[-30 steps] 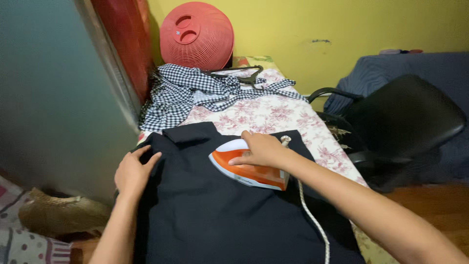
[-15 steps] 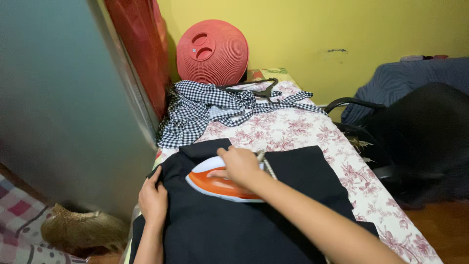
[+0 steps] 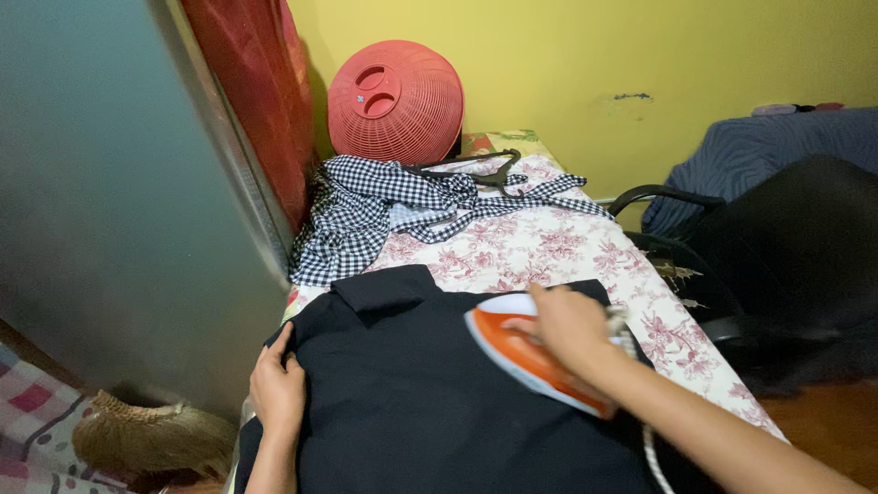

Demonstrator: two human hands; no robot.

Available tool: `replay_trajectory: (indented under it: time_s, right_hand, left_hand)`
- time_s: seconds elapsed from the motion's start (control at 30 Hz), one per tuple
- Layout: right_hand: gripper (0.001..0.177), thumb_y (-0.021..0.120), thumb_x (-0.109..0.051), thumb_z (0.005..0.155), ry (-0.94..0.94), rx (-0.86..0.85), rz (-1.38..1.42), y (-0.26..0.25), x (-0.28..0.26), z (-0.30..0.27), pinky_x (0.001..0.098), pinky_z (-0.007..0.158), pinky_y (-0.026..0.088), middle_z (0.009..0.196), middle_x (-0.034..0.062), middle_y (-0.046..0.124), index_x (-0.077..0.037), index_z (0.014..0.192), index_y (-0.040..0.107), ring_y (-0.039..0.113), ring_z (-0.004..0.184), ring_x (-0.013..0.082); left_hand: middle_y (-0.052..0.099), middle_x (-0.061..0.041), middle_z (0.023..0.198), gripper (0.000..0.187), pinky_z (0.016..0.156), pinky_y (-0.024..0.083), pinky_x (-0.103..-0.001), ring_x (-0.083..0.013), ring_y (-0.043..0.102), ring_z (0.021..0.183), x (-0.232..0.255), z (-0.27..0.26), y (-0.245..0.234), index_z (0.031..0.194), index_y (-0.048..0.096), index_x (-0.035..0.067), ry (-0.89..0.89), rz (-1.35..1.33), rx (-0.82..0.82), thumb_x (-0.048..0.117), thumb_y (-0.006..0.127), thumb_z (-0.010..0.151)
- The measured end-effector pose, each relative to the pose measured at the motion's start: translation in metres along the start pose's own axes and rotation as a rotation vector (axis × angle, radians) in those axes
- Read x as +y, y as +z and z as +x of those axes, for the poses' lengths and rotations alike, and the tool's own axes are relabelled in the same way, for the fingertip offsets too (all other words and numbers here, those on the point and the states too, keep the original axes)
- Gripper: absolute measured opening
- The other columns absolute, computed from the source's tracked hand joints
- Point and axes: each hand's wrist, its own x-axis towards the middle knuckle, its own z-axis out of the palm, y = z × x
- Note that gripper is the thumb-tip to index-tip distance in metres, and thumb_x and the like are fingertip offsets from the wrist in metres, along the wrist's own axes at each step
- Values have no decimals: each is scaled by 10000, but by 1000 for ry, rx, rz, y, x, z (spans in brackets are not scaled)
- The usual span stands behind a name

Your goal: The person irons a black shirt laid out on a table. They repeatedly smooth the fabric with their hands and pass an orange and white iron over the front, sleeves, and collar areas. The shirt remains on the table throughout the clip.

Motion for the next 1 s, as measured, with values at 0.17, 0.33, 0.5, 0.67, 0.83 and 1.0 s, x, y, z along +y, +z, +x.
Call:
replay_trajectory:
  time_s: [0.17,0.33,0.5,0.67,0.83,1.0]
  right_hand:
    - [689,692,-722,754,-62,288,-18,8,19,3,447,616,582,738,165,722,-59,938,667,727,708,342]
    - [694,704,-714,748,-46,333,4,25,2,38,438,633,586,776,171,723,-49,945,676,732,740,336]
    - [692,711,-708,733,-77,336,8,28,3,49,430,655,590,819,161,729,-50,945,691,738,778,329]
    - [761,659,-792,735,-193,285,-9,22,25,26,451,682,588,811,154,727,-62,946,702,737,782,348]
    - [845,651,-817,739,-120,245,8,12,21,3,450,638,601,809,171,727,-26,1037,666,749,753,352]
    - [705,653,-748,773,-107,334,51,17,6,11,465,687,589,837,143,741,-88,1010,714,748,810,335]
  left_hand:
    - [696,-151,1142,497,940,510,-446,-346,673,1044,-5,4,3,1408,662,218,30,31,19,121,614,923]
    - [641,-223,1223,502,971,462,-475,-374,599,1131,-1,0,-14,1376,610,77,155,-77,224,269,713,924]
    - [657,-192,1255,471,1001,441,-481,-370,578,1199,27,-14,-39,1330,648,91,397,141,527,329,743,935]
    - [709,-125,1148,572,910,507,-502,-359,663,1065,80,-4,-6,1334,626,131,504,248,43,424,741,857]
    - [570,-196,1275,582,901,523,-475,-400,626,1096,99,7,51,1390,605,151,351,145,-235,351,749,863]
    - [671,-179,1112,280,923,531,-434,-371,671,1038,59,3,85,1105,731,62,472,-150,-97,124,739,832]
